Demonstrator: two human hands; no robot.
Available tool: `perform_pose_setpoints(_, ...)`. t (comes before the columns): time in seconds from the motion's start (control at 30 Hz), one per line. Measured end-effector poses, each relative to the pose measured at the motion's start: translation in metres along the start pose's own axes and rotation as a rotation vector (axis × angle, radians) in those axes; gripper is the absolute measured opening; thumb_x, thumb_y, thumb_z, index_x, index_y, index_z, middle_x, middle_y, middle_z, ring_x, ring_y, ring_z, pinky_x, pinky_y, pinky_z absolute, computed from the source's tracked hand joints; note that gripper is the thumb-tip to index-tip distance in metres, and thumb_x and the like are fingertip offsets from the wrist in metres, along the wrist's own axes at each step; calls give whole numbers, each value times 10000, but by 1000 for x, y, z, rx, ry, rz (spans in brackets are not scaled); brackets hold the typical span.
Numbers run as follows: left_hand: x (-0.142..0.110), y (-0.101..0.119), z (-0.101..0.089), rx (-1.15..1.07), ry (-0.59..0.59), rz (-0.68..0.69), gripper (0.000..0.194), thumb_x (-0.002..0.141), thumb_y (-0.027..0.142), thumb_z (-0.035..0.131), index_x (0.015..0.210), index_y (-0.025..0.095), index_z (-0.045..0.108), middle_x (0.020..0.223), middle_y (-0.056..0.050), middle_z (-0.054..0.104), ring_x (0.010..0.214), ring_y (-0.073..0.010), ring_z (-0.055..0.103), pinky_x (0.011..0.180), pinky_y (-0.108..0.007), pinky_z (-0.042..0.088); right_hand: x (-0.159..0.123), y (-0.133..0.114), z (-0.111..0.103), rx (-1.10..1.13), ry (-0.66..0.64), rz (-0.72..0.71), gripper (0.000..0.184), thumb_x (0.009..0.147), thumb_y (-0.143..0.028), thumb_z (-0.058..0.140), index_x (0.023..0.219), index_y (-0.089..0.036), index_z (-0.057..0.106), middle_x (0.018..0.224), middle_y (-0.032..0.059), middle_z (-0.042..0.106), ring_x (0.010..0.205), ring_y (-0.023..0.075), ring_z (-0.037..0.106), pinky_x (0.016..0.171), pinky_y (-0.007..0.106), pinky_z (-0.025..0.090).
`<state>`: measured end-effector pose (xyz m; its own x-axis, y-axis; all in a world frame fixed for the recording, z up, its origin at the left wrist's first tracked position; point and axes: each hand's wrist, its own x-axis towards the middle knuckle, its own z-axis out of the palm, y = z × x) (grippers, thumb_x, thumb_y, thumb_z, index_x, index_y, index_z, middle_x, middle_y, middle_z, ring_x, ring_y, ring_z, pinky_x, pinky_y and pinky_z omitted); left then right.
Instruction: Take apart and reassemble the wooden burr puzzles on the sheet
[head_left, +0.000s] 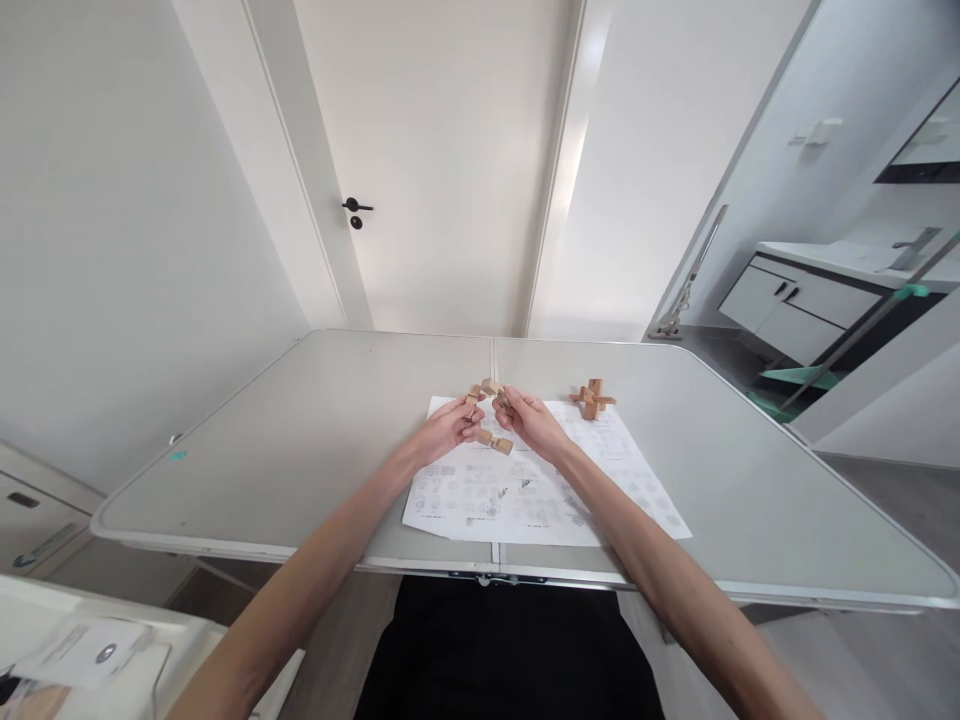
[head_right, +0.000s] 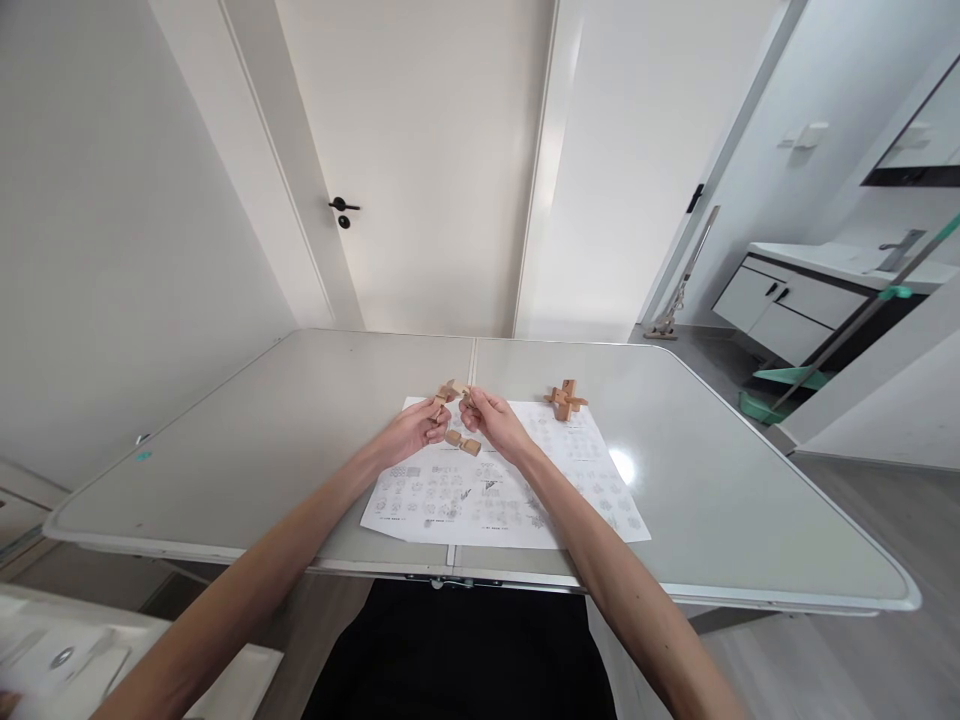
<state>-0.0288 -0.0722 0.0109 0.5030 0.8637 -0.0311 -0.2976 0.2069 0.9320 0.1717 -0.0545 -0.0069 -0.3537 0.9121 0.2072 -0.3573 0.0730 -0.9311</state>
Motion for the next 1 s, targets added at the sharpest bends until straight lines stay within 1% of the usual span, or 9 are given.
perform_pose_setpoints(0.07,0,2,2,-4,-1,8,214,928,310,679,1070,168,607,822,18,505,598,-63,412,595,-238,356,-1,0,2,-22,-17,-39,447,869,-599,713,1087,-210,749,931,28,732,716,119,624,690,239,539)
perform_pose_setpoints(0.13,0,3,3,4,-27,30,192,917,301,693,1017,152,622,888,-13,555,620,-63,440,604,-242,370,-2,0,2,-82,-14,-68,460,867,-540,743,1214,-237,731,994,29,763,822,141,669,824,279,559)
perform_pose_setpoints(0.2,-1,4,3,21,-52,45,240,923,345,704,1036,145,632,983,-48,599,643,-65,497,615,-247,391,-2,1,1,-149,30,-105,443,849,-498,777,1208,-240,738,998,33,783,866,162,695,884,316,559)
perform_pose_setpoints(0.37,-2,0,-2,145,-80,63,428,933,455,707,1202,140,600,1148,-134,660,724,-128,679,612,-256,433,-3,3,0,-282,145,-189,343,769,-448,853,1033,-239,786,906,35,794,830,199,719,827,336,570)
perform_pose_setpoints(0.53,-4,-1,-1,294,-148,27,575,983,561,587,1371,145,502,1193,-214,695,732,-198,750,549,-250,446,-7,0,6,-375,183,-248,291,764,-416,860,994,-250,793,1024,55,789,927,226,728,889,357,574)
perform_pose_setpoints(0.67,-7,1,3,343,-113,26,707,983,565,587,1523,210,299,1192,-215,714,707,-220,766,516,-251,471,-8,-1,9,-370,197,-277,286,765,-411,864,993,-254,791,1040,59,775,947,222,719,946,370,564)
perform_pose_setpoints(0.77,-8,0,4,354,-88,37,776,995,552,575,1571,266,138,1198,-216,720,692,-226,770,500,-249,485,-7,0,8,-377,213,-272,290,765,-428,864,986,-256,789,1037,61,768,949,226,714,963,384,560)
perform_pose_setpoints(0.83,-8,0,4,374,-95,38,773,1000,557,563,1568,275,121,1179,-211,730,680,-224,770,497,-242,489,-7,1,8,-399,214,-285,284,777,-441,853,983,-257,787,1027,62,765,943,225,709,962,388,563)
perform_pose_setpoints(1.0,-8,-1,4,422,-97,36,728,998,579,547,1534,258,174,1116,-184,749,667,-228,770,492,-248,494,-7,1,7,-441,206,-315,284,796,-456,836,988,-252,788,1008,65,761,925,223,705,948,390,573)
